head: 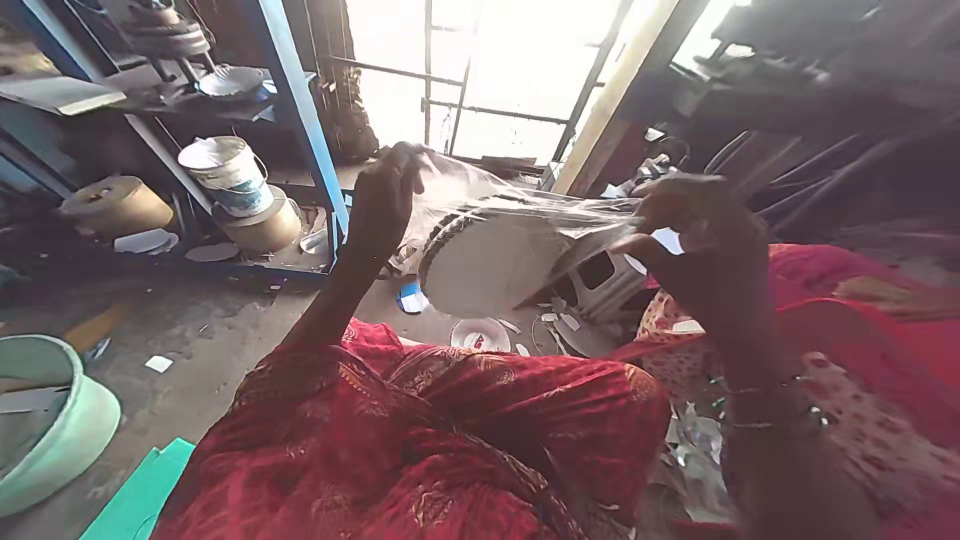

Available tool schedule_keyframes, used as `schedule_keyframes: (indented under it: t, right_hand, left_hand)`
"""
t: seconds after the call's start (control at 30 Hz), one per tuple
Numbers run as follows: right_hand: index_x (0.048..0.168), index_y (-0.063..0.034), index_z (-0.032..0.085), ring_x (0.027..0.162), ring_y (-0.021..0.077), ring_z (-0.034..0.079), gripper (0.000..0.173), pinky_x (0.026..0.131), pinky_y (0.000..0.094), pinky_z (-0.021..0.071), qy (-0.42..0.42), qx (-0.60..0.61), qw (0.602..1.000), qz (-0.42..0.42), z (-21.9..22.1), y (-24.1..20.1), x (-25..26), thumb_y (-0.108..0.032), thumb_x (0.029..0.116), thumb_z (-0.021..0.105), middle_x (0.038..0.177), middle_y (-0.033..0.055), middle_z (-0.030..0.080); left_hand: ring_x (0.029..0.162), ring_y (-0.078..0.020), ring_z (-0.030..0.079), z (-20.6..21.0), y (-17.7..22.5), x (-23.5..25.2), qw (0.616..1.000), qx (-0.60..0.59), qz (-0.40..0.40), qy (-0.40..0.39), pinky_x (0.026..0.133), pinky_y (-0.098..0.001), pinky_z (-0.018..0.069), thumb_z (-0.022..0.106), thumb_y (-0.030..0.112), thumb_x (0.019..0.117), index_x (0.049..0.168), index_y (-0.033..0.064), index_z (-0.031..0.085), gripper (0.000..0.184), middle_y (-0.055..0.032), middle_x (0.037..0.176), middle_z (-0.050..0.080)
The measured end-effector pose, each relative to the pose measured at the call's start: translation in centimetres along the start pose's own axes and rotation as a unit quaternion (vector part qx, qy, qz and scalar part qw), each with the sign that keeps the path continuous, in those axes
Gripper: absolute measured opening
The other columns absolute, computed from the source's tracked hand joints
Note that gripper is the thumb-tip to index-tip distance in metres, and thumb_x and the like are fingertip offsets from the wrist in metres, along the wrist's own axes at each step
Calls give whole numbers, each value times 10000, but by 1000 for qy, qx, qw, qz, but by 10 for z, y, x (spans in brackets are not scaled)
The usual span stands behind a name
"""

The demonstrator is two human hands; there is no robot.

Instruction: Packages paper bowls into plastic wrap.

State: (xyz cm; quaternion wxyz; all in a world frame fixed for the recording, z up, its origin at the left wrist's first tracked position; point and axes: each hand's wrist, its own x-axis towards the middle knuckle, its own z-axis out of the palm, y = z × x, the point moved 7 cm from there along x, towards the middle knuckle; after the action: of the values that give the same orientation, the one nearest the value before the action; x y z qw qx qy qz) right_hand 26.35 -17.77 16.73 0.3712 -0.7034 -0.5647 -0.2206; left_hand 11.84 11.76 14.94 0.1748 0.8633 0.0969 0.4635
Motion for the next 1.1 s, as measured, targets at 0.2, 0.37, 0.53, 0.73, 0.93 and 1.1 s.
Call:
schedule_keyframes:
  t: [0.2, 0.37, 0.53, 0.73, 0.93, 1.1]
  right_hand:
    - [949, 15, 731, 780, 325, 674, 183, 727, 556, 549, -182, 9, 970, 162, 119, 78, -49, -155, 900, 780, 878, 173, 691]
    - [930, 46, 719, 958, 416, 623, 181, 820, 576, 517, -94, -13, 987, 127, 150, 71, -43, -120, 886, 775, 1042, 246, 635]
    - [1112, 22, 624, 693, 227, 671, 285, 636, 420, 615, -146, 179, 929, 290, 158, 62, -40, -141, 923, 763, 1053, 176, 637]
    - [1013, -30, 646, 594, 69, 602, 188, 540, 240, 542, -141, 284, 912, 262, 153, 38, -47, -53, 872, 769, 794, 26, 659]
    - [920, -33, 745, 831, 175, 663, 119, 772, 386, 567, -175, 203, 917, 296, 199, 79, -83, -146, 896, 774, 932, 95, 696]
    - [1045, 3, 671, 881, 191, 687, 167, 793, 378, 602, -149, 232, 905, 325, 197, 73, -83, -150, 980, 686, 1082, 135, 663]
  left_hand:
    - [867, -222, 688, 53, -16, -19, 994, -88, 29, -58, 824, -411, 565, 414, 109, 1085, 1034, -32, 670, 297, -135, 961, 709]
    - [713, -121, 642, 65, -44, -6, 995, -96, -21, -36, 697, -289, 550, 422, 141, 1092, 1099, -32, 667, 299, -99, 885, 681]
    - [705, -88, 613, 68, -62, -15, 987, -146, -48, -37, 664, -252, 533, 418, 119, 1086, 1123, -39, 668, 298, -87, 874, 657]
    - [718, -95, 610, 52, -75, -53, 987, -138, -78, -32, 711, -283, 540, 399, 104, 1063, 1134, -55, 651, 306, -66, 866, 660]
    - [951, -419, 713, 77, -96, -83, 963, 69, 1, -262, 875, -582, 551, 484, 119, 1079, 1192, -6, 683, 260, -237, 1054, 714]
    - [860, -332, 715, 78, -112, -78, 977, 10, 6, -214, 860, -504, 573, 482, 113, 1071, 1190, -9, 688, 268, -200, 985, 719]
